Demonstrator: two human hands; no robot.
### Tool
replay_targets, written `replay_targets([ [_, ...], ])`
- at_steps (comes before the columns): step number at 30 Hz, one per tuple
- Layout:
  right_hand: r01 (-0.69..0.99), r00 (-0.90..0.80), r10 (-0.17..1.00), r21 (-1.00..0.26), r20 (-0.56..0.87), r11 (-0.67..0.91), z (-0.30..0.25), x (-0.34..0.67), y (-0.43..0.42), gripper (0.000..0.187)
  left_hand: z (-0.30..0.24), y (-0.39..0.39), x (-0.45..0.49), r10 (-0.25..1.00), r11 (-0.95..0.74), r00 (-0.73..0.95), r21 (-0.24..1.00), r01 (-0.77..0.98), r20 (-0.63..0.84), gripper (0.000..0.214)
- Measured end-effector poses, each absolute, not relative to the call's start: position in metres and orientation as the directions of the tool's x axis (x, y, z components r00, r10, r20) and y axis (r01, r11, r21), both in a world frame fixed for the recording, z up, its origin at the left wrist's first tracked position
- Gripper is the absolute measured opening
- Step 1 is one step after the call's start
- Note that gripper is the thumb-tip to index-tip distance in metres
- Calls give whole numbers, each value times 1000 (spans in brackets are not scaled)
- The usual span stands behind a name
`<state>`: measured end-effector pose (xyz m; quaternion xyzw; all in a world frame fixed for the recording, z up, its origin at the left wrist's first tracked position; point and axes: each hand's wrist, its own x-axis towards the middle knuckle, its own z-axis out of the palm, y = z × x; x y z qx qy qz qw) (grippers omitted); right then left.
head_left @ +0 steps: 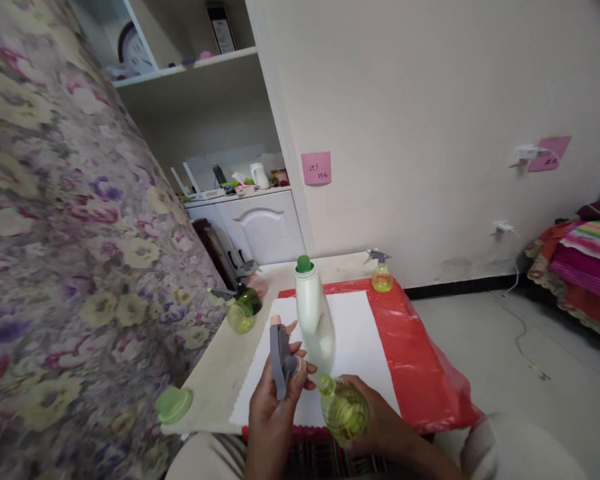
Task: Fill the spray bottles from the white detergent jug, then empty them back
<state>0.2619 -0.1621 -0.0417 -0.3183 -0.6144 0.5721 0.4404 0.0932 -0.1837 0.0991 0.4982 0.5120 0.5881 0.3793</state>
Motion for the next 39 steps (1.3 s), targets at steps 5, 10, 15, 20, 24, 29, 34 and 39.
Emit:
replay_targets([
  [5, -109, -397, 901, -984, 172, 140, -43, 262, -162, 84, 100, -184, 90, 951, -211, -226, 977, 26, 211, 37],
  [10, -132, -400, 897, -980, 190, 148, -42, 261, -163, 84, 105, -188, 92, 954, -227, -199, 974, 6, 224, 42],
  [15, -128, -409, 898, -985, 161, 118, -40, 261, -164, 83, 103, -188, 89, 962, -221, -170, 975, -28, 214, 38],
  [20, -114, -385, 909, -986, 159, 124, -43, 261, -164, 81, 95, -180, 75, 942, -276, -262, 929, -246, 210, 45],
  [24, -141, -378, 915, -985, 144, 96, -44, 259, -163, 80, 97, -176, 59, 927, -318, -330, 839, -442, 177, 51],
  [29, -205, -365, 916, -974, 170, 99, -42, 256, -161, 78, 99, -170, 31, 873, -399, -455, 790, -465, 173, 42],
  [34, -254, -363, 909, -961, 203, 113, -48, 261, -160, 84, 80, -159, 0, 815, -454, -533, 820, -348, 225, 40],
  [39, -182, -215, 961, -974, 176, 137, -49, 284, -150, 90, 45, -141, -20, 801, -315, -516, 947, 68, 303, 41],
])
